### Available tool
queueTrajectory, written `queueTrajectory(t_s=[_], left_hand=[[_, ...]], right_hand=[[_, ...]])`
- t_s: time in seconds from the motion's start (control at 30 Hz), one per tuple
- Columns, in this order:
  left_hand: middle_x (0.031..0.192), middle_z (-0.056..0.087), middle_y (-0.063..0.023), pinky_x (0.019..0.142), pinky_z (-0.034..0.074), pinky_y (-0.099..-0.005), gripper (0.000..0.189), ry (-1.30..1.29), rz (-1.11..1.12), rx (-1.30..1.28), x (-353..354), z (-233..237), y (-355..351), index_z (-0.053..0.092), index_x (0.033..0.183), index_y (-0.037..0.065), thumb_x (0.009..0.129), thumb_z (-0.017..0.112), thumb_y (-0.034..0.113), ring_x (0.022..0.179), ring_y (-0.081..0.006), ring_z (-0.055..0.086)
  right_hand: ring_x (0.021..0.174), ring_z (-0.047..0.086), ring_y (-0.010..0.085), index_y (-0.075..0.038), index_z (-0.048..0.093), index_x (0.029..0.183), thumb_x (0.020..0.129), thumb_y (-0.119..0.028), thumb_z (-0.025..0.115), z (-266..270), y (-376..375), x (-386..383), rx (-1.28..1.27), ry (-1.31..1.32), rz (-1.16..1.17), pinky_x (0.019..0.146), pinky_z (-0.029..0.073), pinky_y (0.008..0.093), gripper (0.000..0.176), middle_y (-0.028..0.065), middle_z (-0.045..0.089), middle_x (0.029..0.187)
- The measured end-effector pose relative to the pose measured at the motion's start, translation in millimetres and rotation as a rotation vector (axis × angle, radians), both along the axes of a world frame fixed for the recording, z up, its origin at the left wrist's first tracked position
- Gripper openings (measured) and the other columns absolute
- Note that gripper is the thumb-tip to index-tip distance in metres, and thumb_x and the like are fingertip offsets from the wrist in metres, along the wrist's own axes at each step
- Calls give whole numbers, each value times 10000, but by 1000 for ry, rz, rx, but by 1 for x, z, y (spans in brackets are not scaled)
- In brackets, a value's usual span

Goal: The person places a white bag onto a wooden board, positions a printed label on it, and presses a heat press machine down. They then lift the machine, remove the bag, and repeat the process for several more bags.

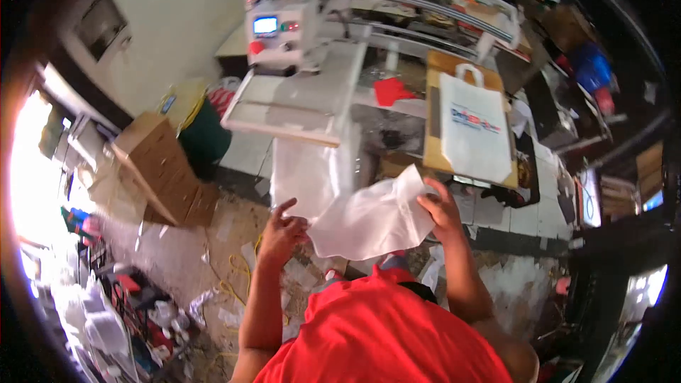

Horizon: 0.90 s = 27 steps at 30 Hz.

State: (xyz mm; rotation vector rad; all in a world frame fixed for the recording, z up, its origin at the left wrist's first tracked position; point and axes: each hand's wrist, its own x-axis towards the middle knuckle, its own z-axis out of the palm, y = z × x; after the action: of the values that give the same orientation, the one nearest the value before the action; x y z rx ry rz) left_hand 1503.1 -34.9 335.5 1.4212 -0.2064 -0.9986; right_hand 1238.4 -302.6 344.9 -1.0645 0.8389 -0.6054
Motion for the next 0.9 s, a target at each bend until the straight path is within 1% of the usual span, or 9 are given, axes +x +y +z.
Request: queueTrajectory(t_s=[0.07, 0.13, 0.23, 0.27, 0.33, 0.5, 0.73, 0.8, 0.9], left_hand=[[916, 660, -84, 634, 558, -287, 460, -238, -121, 17, 8, 54, -28, 538, 1357, 27, 920, 626, 141, 719, -142, 631], [933, 656, -76, 632, 549, -284, 450, -426, -146, -66, 8, 92, -58, 537, 1353, 41, 964, 616, 252, 731, -140, 631], [969, 651, -80, 632, 559, -280, 480, -500, -226, 146, 7, 79, -110, 543, 1340, 100, 1003, 574, 440, 775, -153, 651], [1089, 642, -104, 683, 565, -355, 609, -439, -322, 262, 9, 47, -120, 486, 1386, 88, 1002, 502, 561, 837, -190, 648], [1165, 629, -117, 793, 568, -387, 665, 144, -391, 196, -4, -9, -121, 455, 1406, 64, 980, 538, 567, 955, -231, 649], [1233, 605, -143, 848, 558, -395, 637, 523, -186, -262, -125, -3, -171, 357, 1473, 58, 982, 550, 416, 1034, -250, 640], [1329, 572, -179, 926, 544, -408, 692, -7, 52, -282, -154, 75, -200, 220, 1565, 51, 986, 565, 205, 1144, -275, 628], [1189, 641, -176, 841, 553, -319, 764, -249, 121, -170, -145, 107, -226, 185, 1575, 62, 935, 601, 99, 1029, -213, 652], [1128, 653, -138, 819, 523, -285, 694, -344, 41, -224, -141, 108, -268, 269, 1558, 157, 940, 552, 16, 924, -142, 615]], right_hand=[[863, 637, 150, -108, 612, 1272, 890, -168, 715, 44, -18, -10, -435, 226, 71, 759, 499, 283, 400, 76, 677, 955], [780, 606, 116, -95, 654, 1208, 888, -176, 713, 70, -38, -9, -326, 122, 86, 722, 493, 262, 336, 43, 663, 917], [729, 500, 49, -94, 636, 1214, 900, -120, 682, 101, -59, -1, -332, -14, 154, 633, 400, 209, 319, -33, 579, 864], [758, 514, 53, -90, 627, 1225, 904, -118, 680, 101, -69, 3, -316, -76, 201, 654, 419, 212, 327, -32, 581, 886], [827, 526, 61, -79, 596, 1250, 909, -106, 678, 89, -82, 17, -355, -190, 319, 723, 453, 219, 352, -28, 573, 959], [837, 465, 36, -78, 551, 1253, 968, -50, 599, 143, -93, 13, -341, -373, 680, 762, 441, 217, 290, -49, 479, 947], [871, 542, 61, -67, 540, 1283, 955, -50, 621, 162, -226, -62, -570, -299, 484, 768, 465, 227, 338, -23, 565, 993], [941, 556, 67, -54, 519, 1339, 934, 0, 602, 154, -245, -99, -542, -182, 402, 810, 459, 237, 418, 24, 616, 1072], [778, 524, 70, -81, 494, 1367, 917, -106, 659, 104, -268, -150, -431, -10, 340, 729, 452, 246, 480, 6, 617, 863]])
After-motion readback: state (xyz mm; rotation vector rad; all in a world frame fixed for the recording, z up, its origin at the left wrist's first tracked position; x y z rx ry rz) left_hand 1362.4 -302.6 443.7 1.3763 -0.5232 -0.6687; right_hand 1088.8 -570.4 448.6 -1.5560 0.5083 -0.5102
